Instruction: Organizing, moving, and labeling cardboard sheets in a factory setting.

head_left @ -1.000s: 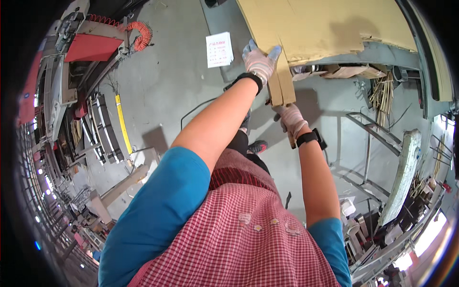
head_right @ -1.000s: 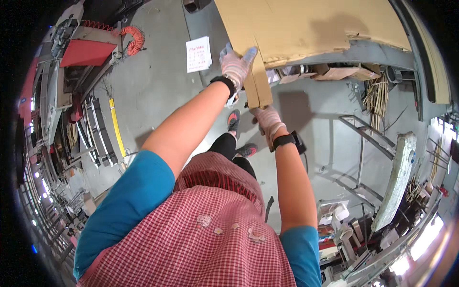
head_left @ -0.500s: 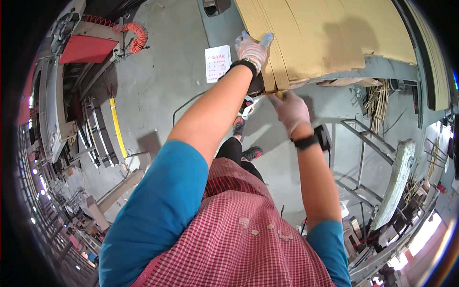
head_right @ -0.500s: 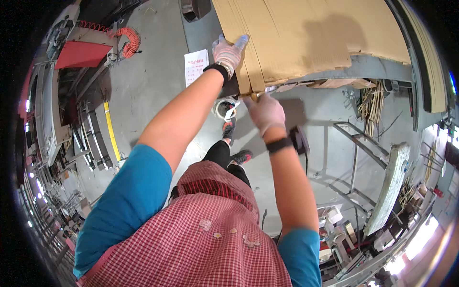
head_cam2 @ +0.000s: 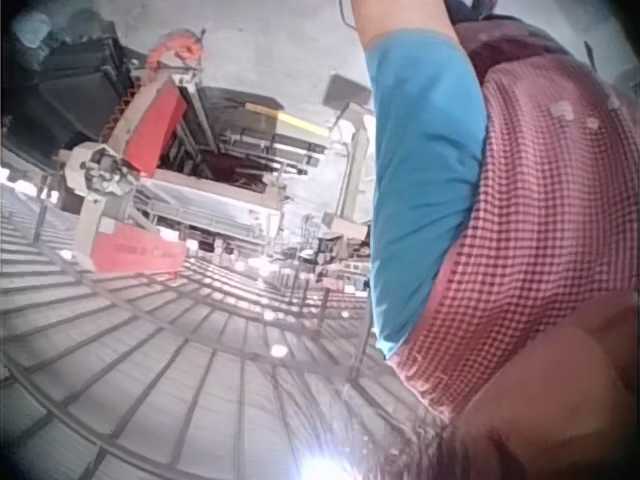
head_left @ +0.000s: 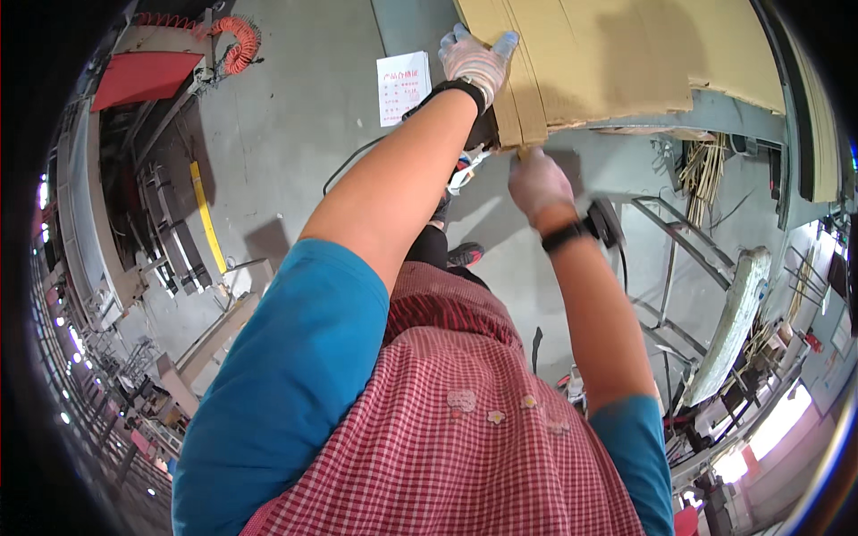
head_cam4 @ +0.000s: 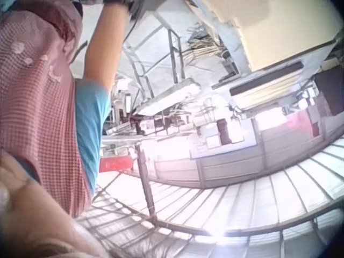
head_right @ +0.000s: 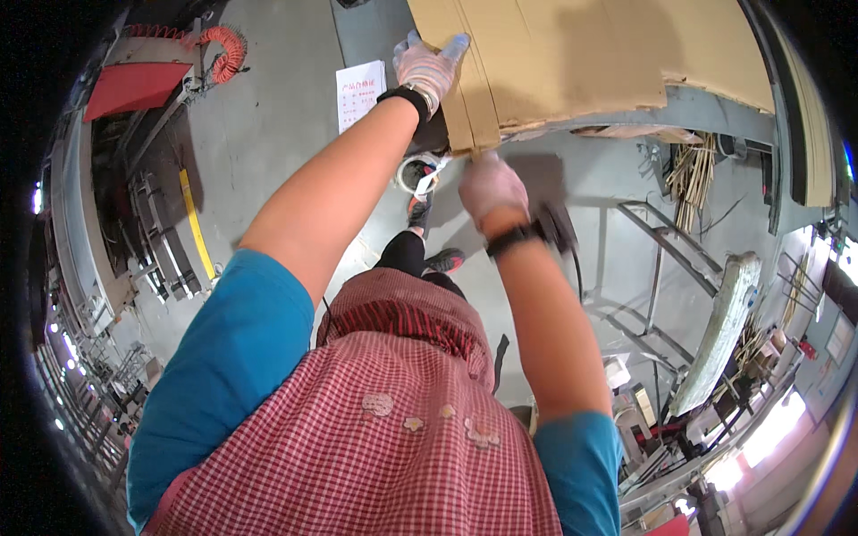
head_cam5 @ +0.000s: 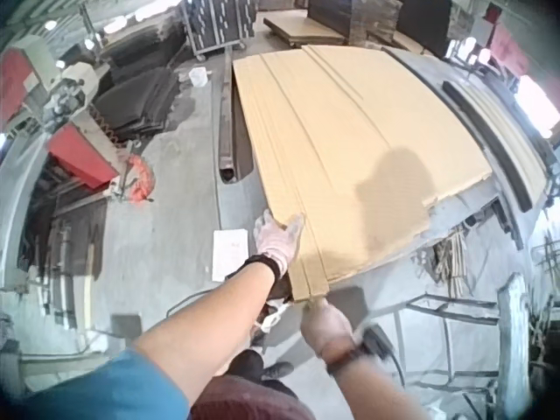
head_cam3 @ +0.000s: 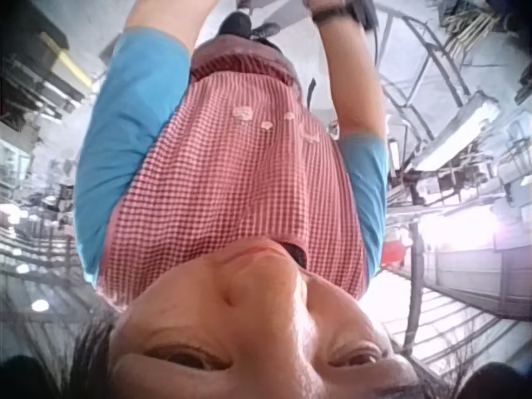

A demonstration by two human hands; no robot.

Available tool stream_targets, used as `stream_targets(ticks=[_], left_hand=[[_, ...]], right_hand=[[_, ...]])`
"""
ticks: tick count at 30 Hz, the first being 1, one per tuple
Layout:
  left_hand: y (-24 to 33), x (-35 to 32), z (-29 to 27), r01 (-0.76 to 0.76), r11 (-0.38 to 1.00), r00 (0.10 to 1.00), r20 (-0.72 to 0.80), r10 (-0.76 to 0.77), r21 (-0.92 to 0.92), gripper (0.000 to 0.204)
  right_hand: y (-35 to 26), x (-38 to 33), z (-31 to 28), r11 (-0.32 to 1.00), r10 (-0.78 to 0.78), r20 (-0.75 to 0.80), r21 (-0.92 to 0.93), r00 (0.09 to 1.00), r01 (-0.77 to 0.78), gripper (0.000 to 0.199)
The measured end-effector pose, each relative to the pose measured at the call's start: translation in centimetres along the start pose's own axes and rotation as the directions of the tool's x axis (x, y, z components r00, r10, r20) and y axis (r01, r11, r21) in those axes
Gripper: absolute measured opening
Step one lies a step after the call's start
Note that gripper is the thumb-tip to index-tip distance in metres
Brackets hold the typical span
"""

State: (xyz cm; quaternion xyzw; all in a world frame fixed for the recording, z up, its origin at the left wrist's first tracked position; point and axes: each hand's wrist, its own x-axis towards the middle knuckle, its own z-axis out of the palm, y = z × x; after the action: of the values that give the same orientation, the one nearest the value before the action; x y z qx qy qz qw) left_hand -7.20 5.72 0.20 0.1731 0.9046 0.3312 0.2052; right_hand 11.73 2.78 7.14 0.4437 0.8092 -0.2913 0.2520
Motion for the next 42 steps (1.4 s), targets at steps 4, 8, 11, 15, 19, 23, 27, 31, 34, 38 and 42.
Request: stream_targets(ticks=[4,8,11,15,19,23,27,31,34,38,42], left_hand=[[-1.3,1.6,0.2,-0.054,0.997,0.999,0.003,0.054,0.055,0.096],[-2.4,0.5,-0.1,-0.007,1.000,0.996,-0.085,0.009,0.027,0.104],[1.0,-0.4,-0.1,-0.026,0.999,0.999,-0.019,0.027,0.041,0.090],[-1.3,0.1,-0.9,-0.027,0.999,0.997,-0.068,0.030,0.042,0.091],[0.0,0.4,0.4,-0.046,0.998,0.993,-0.106,0.050,0.042,0.091],[-0.9,0.4,-0.2,-0.066,0.997,0.994,-0.082,0.068,0.026,0.083],[-1.2,0.3,-0.8,-0.026,0.999,0.997,-0.075,0.029,0.038,0.088],[-0.7,0.8,0.7,-0.033,0.994,0.995,-0.087,0.041,0.100,0.091],[-1.2,1.5,0.1,-0.030,0.998,0.998,-0.056,0.033,0.046,0.093],[0.3,0.6,-0.7,-0.031,0.995,0.997,-0.063,0.037,0.098,0.091],[-0.7,-0.1,-2.4,-0.031,0.999,0.990,-0.136,0.035,0.033,0.091]], right_hand=[[0.6,1.7,2.9,0.997,0.050,-0.035,0.060,0.998,-0.048,0.034],[1.6,0.2,4.6,0.998,0.068,-0.034,0.020,0.997,-0.067,0.033],[1.8,4.0,3.5,0.999,0.009,-0.051,0.040,0.999,-0.007,0.036],[2.9,0.0,6.1,0.996,0.081,0.011,0.043,0.997,-0.081,0.036],[3.3,3.5,6.8,0.991,0.010,-0.168,0.130,0.986,0.012,0.039],[2.6,3.9,7.1,0.987,0.017,-0.116,0.159,0.993,0.002,0.041],[3.6,1.5,8.7,0.984,0.045,-0.061,0.172,0.997,-0.034,0.041],[2.2,6.0,7.0,0.986,-0.104,-0.151,0.113,0.983,0.122,0.032],[4.4,2.9,10.8,0.959,0.071,-0.200,0.283,0.977,-0.012,0.028],[16.6,-5.4,23.3,0.983,0.178,0.378,-0.018,0.908,-0.185,0.040],[6.0,-5.6,17.2,0.725,-0.059,0.268,0.673,0.962,-0.143,0.035]])
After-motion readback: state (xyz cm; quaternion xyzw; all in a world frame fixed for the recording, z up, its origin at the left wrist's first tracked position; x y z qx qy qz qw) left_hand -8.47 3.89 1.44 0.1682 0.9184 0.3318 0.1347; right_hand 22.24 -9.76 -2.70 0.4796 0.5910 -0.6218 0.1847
